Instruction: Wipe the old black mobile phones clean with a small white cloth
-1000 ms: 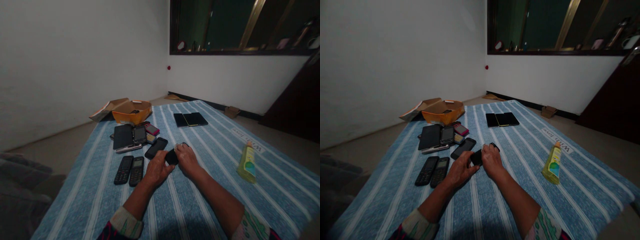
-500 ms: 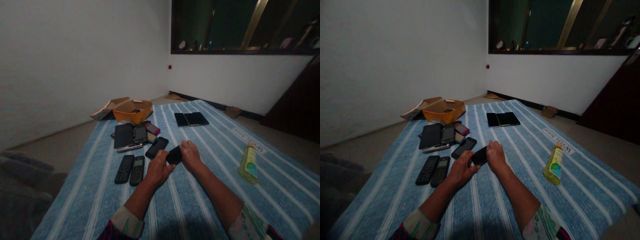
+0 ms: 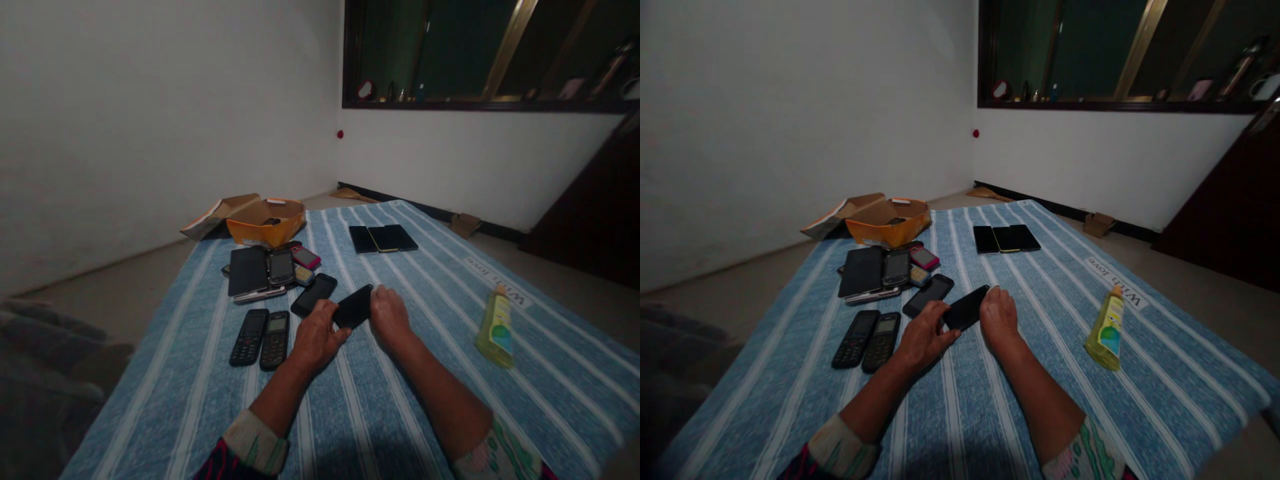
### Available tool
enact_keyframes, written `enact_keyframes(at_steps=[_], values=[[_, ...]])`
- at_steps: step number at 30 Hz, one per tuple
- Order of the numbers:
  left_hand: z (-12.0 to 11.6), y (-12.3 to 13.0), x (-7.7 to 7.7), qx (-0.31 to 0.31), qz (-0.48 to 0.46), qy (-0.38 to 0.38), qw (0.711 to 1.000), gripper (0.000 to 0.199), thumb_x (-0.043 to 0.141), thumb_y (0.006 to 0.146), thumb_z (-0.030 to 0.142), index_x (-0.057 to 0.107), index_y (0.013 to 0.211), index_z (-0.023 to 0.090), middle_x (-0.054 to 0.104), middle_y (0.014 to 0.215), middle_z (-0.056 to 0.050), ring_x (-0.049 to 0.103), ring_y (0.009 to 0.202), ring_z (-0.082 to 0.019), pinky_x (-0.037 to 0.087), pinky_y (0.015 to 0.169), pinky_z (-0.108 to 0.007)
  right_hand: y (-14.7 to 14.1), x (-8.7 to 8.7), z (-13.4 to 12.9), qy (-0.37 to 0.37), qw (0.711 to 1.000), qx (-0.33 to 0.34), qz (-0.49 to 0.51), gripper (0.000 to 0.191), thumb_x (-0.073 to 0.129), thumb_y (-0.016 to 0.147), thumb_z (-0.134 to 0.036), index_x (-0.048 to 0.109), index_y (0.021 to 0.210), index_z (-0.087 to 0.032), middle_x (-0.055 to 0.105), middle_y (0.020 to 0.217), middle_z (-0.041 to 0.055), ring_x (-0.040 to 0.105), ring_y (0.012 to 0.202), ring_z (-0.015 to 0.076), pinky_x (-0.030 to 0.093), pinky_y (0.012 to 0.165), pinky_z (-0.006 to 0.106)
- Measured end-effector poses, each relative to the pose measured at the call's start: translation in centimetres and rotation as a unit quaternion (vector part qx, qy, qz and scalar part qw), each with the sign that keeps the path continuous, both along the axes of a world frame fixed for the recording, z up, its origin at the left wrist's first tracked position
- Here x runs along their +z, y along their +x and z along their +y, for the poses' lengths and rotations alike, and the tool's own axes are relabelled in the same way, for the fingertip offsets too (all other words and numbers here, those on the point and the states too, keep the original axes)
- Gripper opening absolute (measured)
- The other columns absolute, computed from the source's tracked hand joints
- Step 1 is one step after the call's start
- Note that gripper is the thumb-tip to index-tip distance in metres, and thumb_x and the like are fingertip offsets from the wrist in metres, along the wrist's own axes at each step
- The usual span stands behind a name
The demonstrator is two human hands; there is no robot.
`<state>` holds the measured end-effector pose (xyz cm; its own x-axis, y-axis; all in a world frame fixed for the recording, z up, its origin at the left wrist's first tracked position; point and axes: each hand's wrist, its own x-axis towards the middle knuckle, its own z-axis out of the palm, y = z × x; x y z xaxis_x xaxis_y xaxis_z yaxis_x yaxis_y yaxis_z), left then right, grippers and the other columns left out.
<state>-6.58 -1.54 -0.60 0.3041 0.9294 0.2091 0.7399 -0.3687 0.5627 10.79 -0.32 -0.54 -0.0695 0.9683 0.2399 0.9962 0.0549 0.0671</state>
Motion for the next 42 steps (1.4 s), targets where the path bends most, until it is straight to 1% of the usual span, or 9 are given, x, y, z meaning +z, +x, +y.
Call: enact_keyframes(at_steps=[3, 6, 11, 15, 21, 28, 31, 37, 42], values=[[0.0, -0.1, 0.0, -0.004, -0.004, 0.004, 1.0, 0.038, 0.067, 0.075, 0.024, 0.057, 0.11, 0.016, 0.057, 0.109, -0.006, 0.059, 0.07, -0.014, 0.048, 0.07, -0.03, -0.7, 0.0, -0.8, 0.008, 1.0, -0.008, -0.017, 0.035, 0.037, 0.087, -0.001, 0.064, 0.108, -0.002, 0.062, 0.102, 0.0209, 0.057, 0.091, 0.0275, 0.043, 0.074, 0.036], [-0.1, -0.1, -0.1, -0.005, -0.003, 0.004, 1.0, 0.037, 0.066, 0.075, 0.025, 0.056, 0.11, 0.017, 0.057, 0.109, -0.006, 0.059, 0.07, -0.014, 0.047, 0.069, -0.029, -1.4, 0.0, -1.7, 0.012, 1.0, 0.0, -0.019, 0.036, 0.038, 0.087, -0.001, 0.064, 0.112, -0.001, 0.062, 0.106, 0.0223, 0.056, 0.093, 0.0285, 0.044, 0.076, 0.037], [0.0, 0.0, -0.1, 0.0, 0.007, 0.004, 1.0, 0.033, 0.065, 0.076, 0.025, 0.056, 0.107, 0.017, 0.056, 0.107, -0.006, 0.059, 0.069, -0.014, 0.048, 0.069, -0.029, -2.9, 0.1, -3.1, 0.008, 0.999, 0.054, -0.002, 0.03, 0.043, 0.087, -0.004, 0.068, 0.102, -0.002, 0.062, 0.102, 0.0226, 0.056, 0.094, 0.0295, 0.046, 0.076, 0.039], [0.2, 0.1, -0.2, 0.005, 0.01, 0.007, 1.0, 0.033, 0.065, 0.075, 0.024, 0.057, 0.106, 0.019, 0.056, 0.109, -0.005, 0.06, 0.073, -0.015, 0.049, 0.07, -0.029, -3.8, 0.1, -3.8, 0.004, 0.996, 0.088, 0.003, 0.027, 0.047, 0.087, -0.005, 0.068, 0.102, -0.001, 0.063, 0.101, 0.0229, 0.057, 0.094, 0.0288, 0.047, 0.076, 0.039], [0.2, 0.0, -0.3, -0.001, 0.015, 0.007, 1.0, 0.032, 0.062, 0.078, 0.026, 0.057, 0.108, 0.017, 0.056, 0.111, -0.007, 0.062, 0.079, -0.017, 0.05, 0.07, -0.029, -4.2, 0.0, -4.2, 0.019, 0.996, 0.092, -0.01, 0.033, 0.043, 0.087, -0.004, 0.065, 0.113, 0.001, 0.061, 0.109, 0.0247, 0.056, 0.099, 0.0305, 0.047, 0.078, 0.039], [0.1, 0.0, -0.1, 0.0, 0.018, 0.009, 1.0, 0.03, 0.062, 0.078, 0.027, 0.058, 0.106, 0.017, 0.057, 0.111, -0.008, 0.062, 0.083, -0.018, 0.049, 0.07, -0.029, -4.3, 0.6, -4.3, -0.02, 0.995, 0.093, -0.025, 0.035, 0.042, 0.088, -0.005, 0.064, 0.114, 0.001, 0.062, 0.11, 0.0234, 0.056, 0.1, 0.0297, 0.047, 0.08, 0.038], [0.1, 0.1, 0.0, -0.001, 0.017, 0.004, 1.0, 0.03, 0.061, 0.078, 0.026, 0.058, 0.106, 0.017, 0.056, 0.111, -0.007, 0.061, 0.08, -0.017, 0.049, 0.07, -0.029, -4.2, 0.8, -4.3, -0.035, 0.994, 0.095, -0.027, 0.036, 0.04, 0.089, -0.005, 0.063, 0.117, 0.001, 0.062, 0.112, 0.0232, 0.056, 0.104, 0.0302, 0.048, 0.083, 0.037], [0.0, 0.0, 0.1, 0.002, 0.015, 0.001, 1.0, 0.027, 0.063, 0.077, 0.027, 0.058, 0.102, 0.017, 0.057, 0.108, -0.006, 0.06, 0.072, -0.015, 0.048, 0.07, -0.029, -4.1, 1.4, -4.2, -0.057, 0.993, 0.102, -0.004, 0.033, 0.039, 0.089, -0.004, 0.066, 0.109, -0.003, 0.063, 0.105, 0.0198, 0.057, 0.1, 0.0284, 0.049, 0.08, 0.036], [0.1, 0.0, -0.2, -0.002, 0.009, 0.002, 1.0, 0.028, 0.062, 0.078, 0.027, 0.057, 0.103, 0.018, 0.056, 0.109, -0.006, 0.059, 0.07, -0.014, 0.048, 0.07, -0.029, -4.1, 1.4, -4.2, -0.058, 0.993, 0.103, 0.0, 0.033, 0.04, 0.09, -0.005, 0.064, 0.112, -0.002, 0.061, 0.106, 0.0203, 0.055, 0.102, 0.0285, 0.048, 0.081, 0.037]])
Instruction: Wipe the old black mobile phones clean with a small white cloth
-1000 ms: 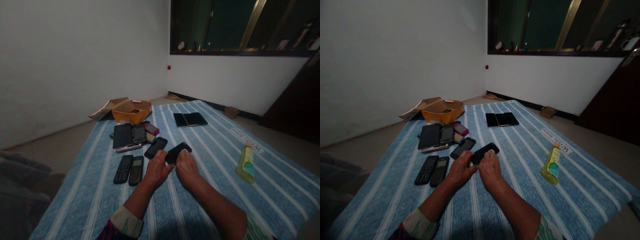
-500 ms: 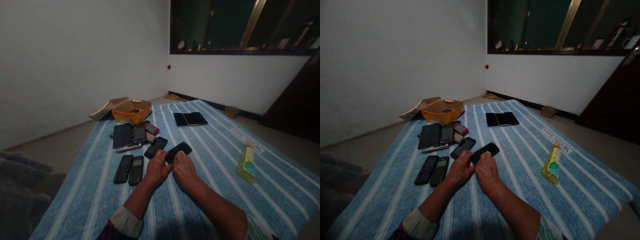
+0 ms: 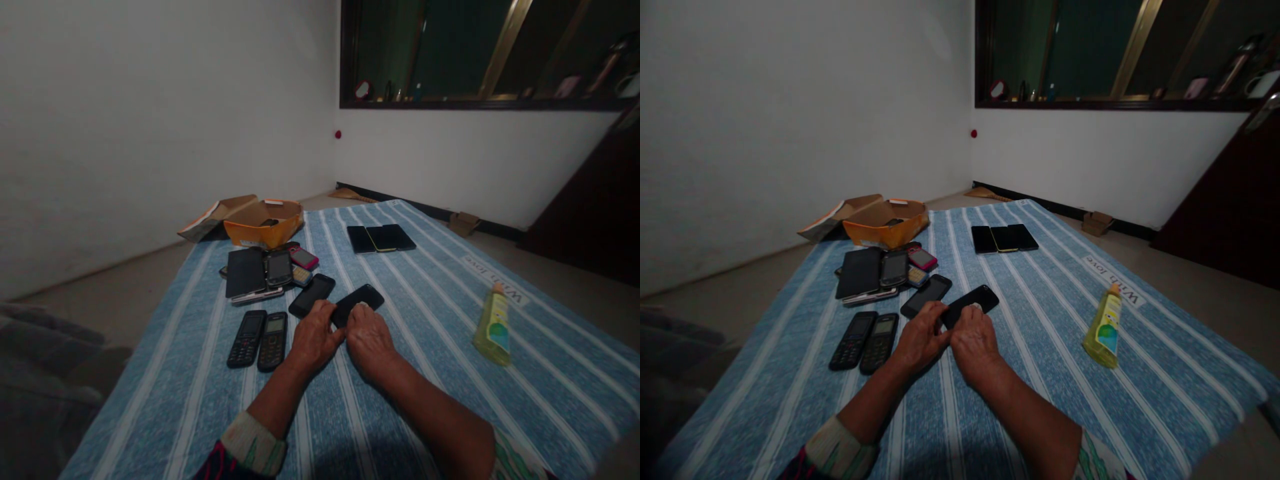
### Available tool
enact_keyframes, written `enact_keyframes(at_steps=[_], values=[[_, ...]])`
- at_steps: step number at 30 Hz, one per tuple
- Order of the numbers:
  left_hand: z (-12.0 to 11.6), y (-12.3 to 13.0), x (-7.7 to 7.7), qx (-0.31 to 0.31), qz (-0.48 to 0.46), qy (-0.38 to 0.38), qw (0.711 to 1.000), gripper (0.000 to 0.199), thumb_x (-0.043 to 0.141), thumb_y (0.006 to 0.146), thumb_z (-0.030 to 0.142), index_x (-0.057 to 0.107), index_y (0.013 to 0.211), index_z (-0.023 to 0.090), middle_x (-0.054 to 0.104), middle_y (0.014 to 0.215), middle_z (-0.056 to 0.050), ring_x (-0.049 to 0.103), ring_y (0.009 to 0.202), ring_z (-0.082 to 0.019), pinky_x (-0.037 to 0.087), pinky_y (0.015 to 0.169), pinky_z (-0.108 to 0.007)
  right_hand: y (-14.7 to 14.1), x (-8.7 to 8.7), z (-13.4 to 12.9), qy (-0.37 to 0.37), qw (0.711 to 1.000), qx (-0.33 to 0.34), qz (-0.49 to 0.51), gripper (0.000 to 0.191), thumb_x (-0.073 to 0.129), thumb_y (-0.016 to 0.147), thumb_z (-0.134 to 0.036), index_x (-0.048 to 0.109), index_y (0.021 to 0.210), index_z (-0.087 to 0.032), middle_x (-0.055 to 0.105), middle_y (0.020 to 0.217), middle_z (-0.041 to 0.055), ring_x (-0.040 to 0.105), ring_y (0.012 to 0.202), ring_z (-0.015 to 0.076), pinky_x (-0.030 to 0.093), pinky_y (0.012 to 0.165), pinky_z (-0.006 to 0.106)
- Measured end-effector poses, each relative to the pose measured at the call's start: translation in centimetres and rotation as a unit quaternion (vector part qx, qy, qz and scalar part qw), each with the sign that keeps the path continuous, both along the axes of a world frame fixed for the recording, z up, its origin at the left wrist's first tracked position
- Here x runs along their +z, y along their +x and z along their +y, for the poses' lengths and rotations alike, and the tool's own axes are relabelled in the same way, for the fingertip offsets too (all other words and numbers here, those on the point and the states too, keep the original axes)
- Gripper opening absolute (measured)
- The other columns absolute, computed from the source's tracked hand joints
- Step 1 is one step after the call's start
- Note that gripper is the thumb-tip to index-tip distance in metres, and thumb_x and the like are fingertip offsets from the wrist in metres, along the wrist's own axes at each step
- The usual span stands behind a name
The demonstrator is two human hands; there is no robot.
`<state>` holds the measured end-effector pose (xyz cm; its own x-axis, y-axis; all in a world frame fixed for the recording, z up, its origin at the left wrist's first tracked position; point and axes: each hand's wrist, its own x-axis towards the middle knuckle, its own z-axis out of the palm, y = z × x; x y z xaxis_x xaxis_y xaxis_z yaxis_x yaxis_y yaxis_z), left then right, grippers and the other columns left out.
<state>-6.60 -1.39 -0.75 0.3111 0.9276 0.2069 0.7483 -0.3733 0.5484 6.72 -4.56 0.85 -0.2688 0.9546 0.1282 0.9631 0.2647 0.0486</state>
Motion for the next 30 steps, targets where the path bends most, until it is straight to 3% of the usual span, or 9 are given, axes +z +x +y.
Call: enact_keyframes(at_steps=[6, 17, 24, 30], values=[[0.0, 0.1, 0.0, 0.005, 0.007, 0.005, 1.0, 0.033, 0.064, 0.077, 0.026, 0.057, 0.107, 0.016, 0.057, 0.108, -0.007, 0.06, 0.076, -0.016, 0.048, 0.07, -0.029, 0.5, 0.0, -0.1, -0.013, 0.999, 0.011, 0.028, 0.029, 0.041, 0.088, -0.007, 0.063, 0.107, -0.004, 0.059, 0.102, 0.0183, 0.053, 0.098, 0.0274, 0.046, 0.078, 0.038], [-0.1, 0.0, -0.1, -0.001, -0.014, 0.008, 1.0, 0.035, 0.064, 0.075, 0.023, 0.057, 0.11, 0.017, 0.057, 0.108, -0.006, 0.059, 0.068, -0.013, 0.049, 0.068, -0.029, 2.3, 2.0, -0.3, -0.068, 0.992, 0.053, 0.089, 0.033, 0.04, 0.093, -0.03, 0.063, 0.104, -0.008, 0.057, 0.104, 0.0146, 0.053, 0.095, 0.0246, 0.042, 0.082, 0.036], [-0.2, 0.1, 0.4, 0.005, -0.009, -0.002, 1.0, 0.033, 0.067, 0.074, 0.024, 0.059, 0.106, 0.019, 0.057, 0.109, -0.005, 0.059, 0.067, -0.012, 0.05, 0.07, -0.029, 2.1, 1.1, 0.3, -0.056, 0.996, 0.027, 0.066, 0.025, 0.041, 0.091, -0.012, 0.064, 0.1, -0.01, 0.057, 0.104, 0.0134, 0.054, 0.095, 0.023, 0.043, 0.076, 0.032], [-0.2, 0.1, 0.1, 0.007, 0.001, 0.004, 1.0, 0.039, 0.069, 0.074, 0.026, 0.058, 0.111, 0.018, 0.057, 0.113, -0.007, 0.061, 0.075, -0.015, 0.05, 0.072, -0.029, 2.6, 0.5, 0.9, -0.048, 0.995, 0.03, 0.081, 0.022, 0.045, 0.088, -0.007, 0.065, 0.095, -0.014, 0.057, 0.104, 0.01, 0.055, 0.093, 0.0201, 0.043, 0.073, 0.029]])
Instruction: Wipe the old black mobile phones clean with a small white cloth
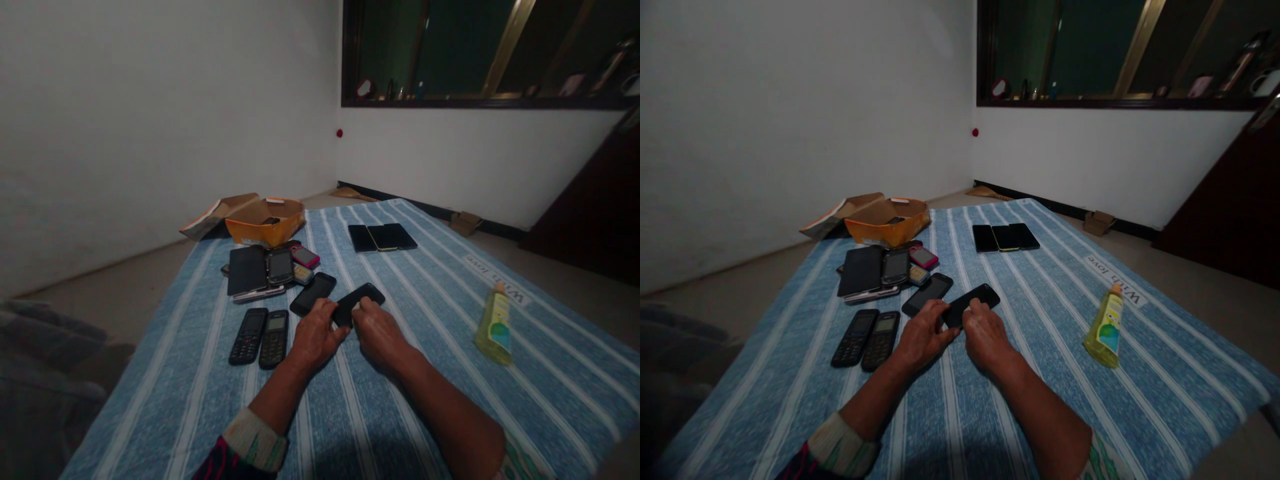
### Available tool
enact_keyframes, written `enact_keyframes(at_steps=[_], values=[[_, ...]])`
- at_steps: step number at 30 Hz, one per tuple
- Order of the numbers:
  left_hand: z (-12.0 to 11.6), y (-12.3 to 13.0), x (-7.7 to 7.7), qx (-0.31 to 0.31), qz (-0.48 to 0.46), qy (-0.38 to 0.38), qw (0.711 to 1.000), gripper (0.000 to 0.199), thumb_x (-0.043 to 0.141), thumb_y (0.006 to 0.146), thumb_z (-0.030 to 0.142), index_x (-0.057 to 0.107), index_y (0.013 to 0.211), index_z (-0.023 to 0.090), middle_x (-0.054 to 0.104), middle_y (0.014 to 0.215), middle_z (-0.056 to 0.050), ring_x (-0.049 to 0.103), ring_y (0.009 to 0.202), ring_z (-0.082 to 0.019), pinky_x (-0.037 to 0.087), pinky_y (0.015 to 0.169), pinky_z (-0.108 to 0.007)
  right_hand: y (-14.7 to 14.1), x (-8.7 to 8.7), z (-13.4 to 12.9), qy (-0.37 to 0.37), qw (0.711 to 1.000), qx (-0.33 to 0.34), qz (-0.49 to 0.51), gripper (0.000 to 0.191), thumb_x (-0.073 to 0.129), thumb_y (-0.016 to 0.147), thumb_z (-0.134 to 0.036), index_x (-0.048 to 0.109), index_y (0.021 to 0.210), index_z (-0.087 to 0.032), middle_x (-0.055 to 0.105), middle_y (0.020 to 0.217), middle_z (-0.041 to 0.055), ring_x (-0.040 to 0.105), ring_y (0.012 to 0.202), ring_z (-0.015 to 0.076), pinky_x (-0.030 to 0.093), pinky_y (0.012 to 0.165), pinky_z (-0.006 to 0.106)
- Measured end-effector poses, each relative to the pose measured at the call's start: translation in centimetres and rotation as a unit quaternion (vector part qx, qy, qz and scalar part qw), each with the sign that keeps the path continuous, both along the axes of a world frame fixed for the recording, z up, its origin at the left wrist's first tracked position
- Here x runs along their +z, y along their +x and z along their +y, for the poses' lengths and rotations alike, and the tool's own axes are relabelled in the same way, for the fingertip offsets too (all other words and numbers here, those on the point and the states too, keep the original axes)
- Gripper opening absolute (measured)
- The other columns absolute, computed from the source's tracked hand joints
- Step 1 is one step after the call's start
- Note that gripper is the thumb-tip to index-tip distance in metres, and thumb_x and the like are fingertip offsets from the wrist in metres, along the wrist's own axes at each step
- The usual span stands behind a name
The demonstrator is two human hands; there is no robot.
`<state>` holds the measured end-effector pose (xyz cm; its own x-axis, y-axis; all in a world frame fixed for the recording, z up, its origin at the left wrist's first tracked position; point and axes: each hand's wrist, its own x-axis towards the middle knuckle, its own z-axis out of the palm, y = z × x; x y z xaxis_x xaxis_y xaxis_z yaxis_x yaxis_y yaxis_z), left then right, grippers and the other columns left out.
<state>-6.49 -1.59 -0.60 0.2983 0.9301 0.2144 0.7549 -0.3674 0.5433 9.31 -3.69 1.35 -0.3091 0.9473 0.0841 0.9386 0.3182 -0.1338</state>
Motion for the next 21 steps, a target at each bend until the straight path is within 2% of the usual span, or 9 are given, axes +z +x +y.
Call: enact_keyframes(at_steps=[4, 8, 13, 16, 21], values=[[0.1, 0.0, 0.0, -0.002, 0.004, -0.001, 1.0, 0.039, 0.068, 0.075, 0.025, 0.058, 0.111, 0.017, 0.057, 0.115, -0.008, 0.061, 0.077, -0.016, 0.05, 0.074, -0.03, -0.1, -0.1, 0.0, 0.019, 0.999, 0.039, -0.008, 0.021, 0.045, 0.09, -0.01, 0.065, 0.096, -0.013, 0.059, 0.101, 0.0099, 0.054, 0.093, 0.0201, 0.043, 0.074, 0.028], [0.3, -0.2, 0.0, -0.024, -0.016, -0.008, 1.0, 0.034, 0.063, 0.075, 0.021, 0.059, 0.109, 0.017, 0.057, 0.112, -0.007, 0.059, 0.07, -0.013, 0.049, 0.069, -0.028, -0.5, 0.1, 0.0, 0.027, 0.995, 0.1, -0.006, 0.024, 0.044, 0.091, -0.009, 0.066, 0.1, -0.012, 0.061, 0.098, 0.0089, 0.054, 0.09, 0.0195, 0.042, 0.074, 0.028], [0.3, -0.3, 0.0, -0.026, -0.03, -0.016, 0.999, 0.038, 0.066, 0.072, 0.021, 0.059, 0.11, 0.018, 0.056, 0.112, -0.007, 0.058, 0.066, -0.011, 0.049, 0.066, -0.028, 0.3, 0.3, 0.6, 0.018, 0.991, 0.134, 0.02, 0.021, 0.049, 0.091, -0.011, 0.069, 0.094, -0.013, 0.062, 0.096, 0.0078, 0.054, 0.088, 0.0173, 0.04, 0.073, 0.026], [0.2, -0.2, 0.2, -0.018, -0.02, -0.025, 0.999, 0.042, 0.069, 0.07, 0.021, 0.059, 0.111, 0.018, 0.057, 0.115, -0.007, 0.058, 0.067, -0.011, 0.049, 0.067, -0.028, 1.4, 0.2, 1.3, 0.011, 0.991, 0.131, 0.025, 0.021, 0.049, 0.09, -0.011, 0.069, 0.088, -0.015, 0.06, 0.094, 0.0061, 0.054, 0.087, 0.0154, 0.038, 0.07, 0.025], [0.2, -0.2, 0.1, -0.015, -0.016, -0.02, 1.0, 0.041, 0.07, 0.07, 0.023, 0.06, 0.11, 0.019, 0.058, 0.113, -0.005, 0.06, 0.07, -0.013, 0.049, 0.068, -0.028, 3.5, -0.3, 2.6, -0.001, 0.997, 0.066, 0.033, 0.024, 0.047, 0.089, -0.008, 0.069, 0.086, -0.016, 0.059, 0.097, 0.0055, 0.055, 0.087, 0.0134, 0.036, 0.07, 0.023]])
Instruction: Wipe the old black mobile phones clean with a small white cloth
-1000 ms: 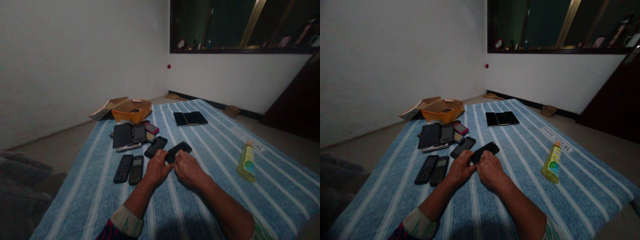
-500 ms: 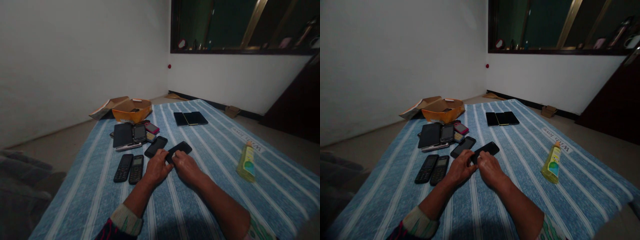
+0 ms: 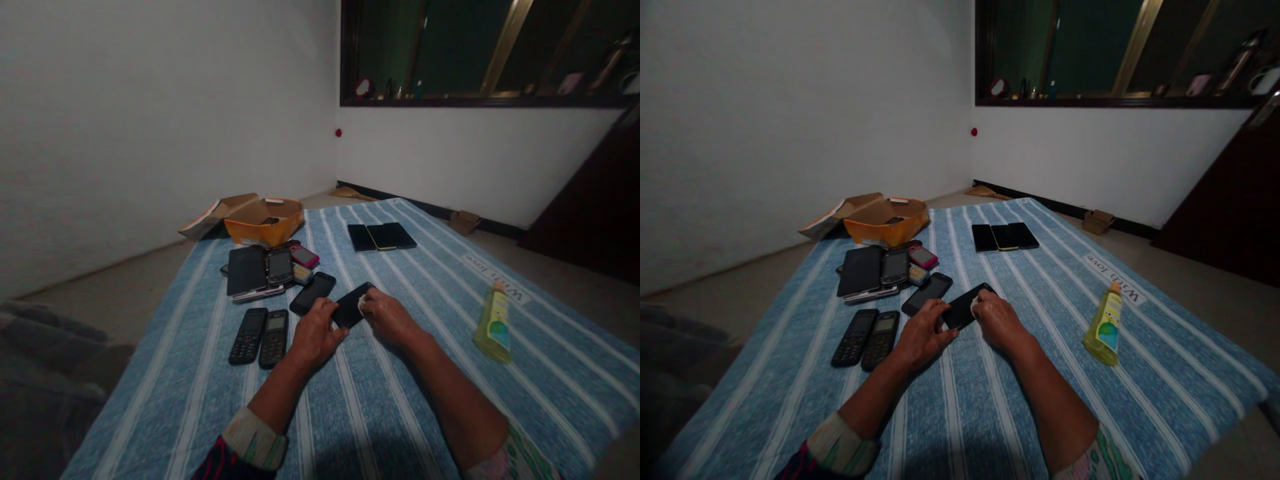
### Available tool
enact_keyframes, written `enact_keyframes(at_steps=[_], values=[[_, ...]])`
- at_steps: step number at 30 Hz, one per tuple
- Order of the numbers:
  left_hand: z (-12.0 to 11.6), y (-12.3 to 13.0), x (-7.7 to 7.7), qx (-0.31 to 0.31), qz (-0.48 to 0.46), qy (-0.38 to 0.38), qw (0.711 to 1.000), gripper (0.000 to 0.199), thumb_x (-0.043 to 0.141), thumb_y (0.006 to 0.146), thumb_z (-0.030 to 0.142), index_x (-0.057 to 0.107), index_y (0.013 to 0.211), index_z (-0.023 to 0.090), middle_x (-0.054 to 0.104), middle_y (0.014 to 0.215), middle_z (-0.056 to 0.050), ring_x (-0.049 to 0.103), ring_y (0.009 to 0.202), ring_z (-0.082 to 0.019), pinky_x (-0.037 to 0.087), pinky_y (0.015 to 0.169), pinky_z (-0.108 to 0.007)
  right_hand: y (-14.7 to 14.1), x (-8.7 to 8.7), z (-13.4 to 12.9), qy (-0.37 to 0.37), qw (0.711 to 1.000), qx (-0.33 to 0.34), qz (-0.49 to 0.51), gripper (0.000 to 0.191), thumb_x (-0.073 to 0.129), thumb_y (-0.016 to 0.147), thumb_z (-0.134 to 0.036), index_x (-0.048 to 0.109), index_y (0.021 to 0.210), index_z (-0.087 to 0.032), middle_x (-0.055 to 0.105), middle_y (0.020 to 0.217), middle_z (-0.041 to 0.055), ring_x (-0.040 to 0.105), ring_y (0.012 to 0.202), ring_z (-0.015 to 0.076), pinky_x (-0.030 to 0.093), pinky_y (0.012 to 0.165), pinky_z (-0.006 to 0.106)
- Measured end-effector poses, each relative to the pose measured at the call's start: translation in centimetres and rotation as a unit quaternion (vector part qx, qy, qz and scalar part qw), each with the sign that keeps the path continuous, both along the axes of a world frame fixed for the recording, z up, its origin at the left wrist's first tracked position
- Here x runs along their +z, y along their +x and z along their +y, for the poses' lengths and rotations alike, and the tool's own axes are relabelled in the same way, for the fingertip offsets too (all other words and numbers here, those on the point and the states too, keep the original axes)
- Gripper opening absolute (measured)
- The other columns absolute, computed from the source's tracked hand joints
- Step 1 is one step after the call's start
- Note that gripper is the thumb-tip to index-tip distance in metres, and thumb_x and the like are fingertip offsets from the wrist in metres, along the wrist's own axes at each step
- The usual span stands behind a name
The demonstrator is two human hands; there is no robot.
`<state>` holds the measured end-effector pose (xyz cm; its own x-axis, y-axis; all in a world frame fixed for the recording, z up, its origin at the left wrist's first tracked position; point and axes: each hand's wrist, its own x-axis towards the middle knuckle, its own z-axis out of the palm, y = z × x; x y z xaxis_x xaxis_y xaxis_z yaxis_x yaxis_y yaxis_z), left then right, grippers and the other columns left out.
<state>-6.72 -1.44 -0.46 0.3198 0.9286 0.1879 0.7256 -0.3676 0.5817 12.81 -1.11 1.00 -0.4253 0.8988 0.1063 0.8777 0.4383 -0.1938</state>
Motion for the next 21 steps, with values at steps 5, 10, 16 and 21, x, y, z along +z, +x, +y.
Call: enact_keyframes(at_steps=[5, 10, 16, 21], values=[[0.0, -0.1, -0.1, -0.003, -0.005, -0.003, 1.0, 0.04, 0.071, 0.071, 0.023, 0.061, 0.109, 0.019, 0.057, 0.114, -0.005, 0.06, 0.07, -0.012, 0.047, 0.064, -0.027, 1.3, -0.6, 0.7, 0.009, 0.999, -0.03, 0.034, 0.025, 0.045, 0.089, -0.007, 0.068, 0.085, -0.016, 0.06, 0.101, 0.006, 0.056, 0.092, 0.0133, 0.037, 0.075, 0.022], [-0.1, 0.0, 0.0, -0.002, 0.006, -0.008, 1.0, 0.041, 0.071, 0.071, 0.022, 0.06, 0.11, 0.018, 0.057, 0.115, -0.006, 0.059, 0.073, -0.013, 0.046, 0.063, -0.027, 2.2, -0.8, 1.0, 0.019, 0.997, -0.053, 0.049, 0.024, 0.046, 0.09, -0.009, 0.067, 0.081, -0.016, 0.059, 0.096, 0.0054, 0.055, 0.088, 0.0134, 0.036, 0.073, 0.022], [0.0, 0.0, -0.1, -0.003, 0.005, -0.009, 1.0, 0.039, 0.071, 0.072, 0.023, 0.06, 0.109, 0.019, 0.057, 0.115, -0.006, 0.06, 0.076, -0.014, 0.046, 0.065, -0.027, 2.7, -0.8, 1.1, 0.051, 0.993, -0.092, 0.056, 0.022, 0.044, 0.089, -0.006, 0.064, 0.091, -0.016, 0.058, 0.096, 0.0052, 0.052, 0.089, 0.0147, 0.035, 0.075, 0.023], [0.1, 0.0, -0.3, -0.005, 0.004, -0.005, 1.0, 0.039, 0.07, 0.072, 0.024, 0.06, 0.11, 0.018, 0.056, 0.116, -0.006, 0.06, 0.073, -0.014, 0.047, 0.065, -0.028, 1.7, -0.8, 0.9, 0.039, 0.992, -0.118, -0.014, 0.027, 0.044, 0.085, -0.001, 0.066, 0.091, -0.015, 0.059, 0.1, 0.0089, 0.051, 0.095, 0.0185, 0.036, 0.075, 0.026]])
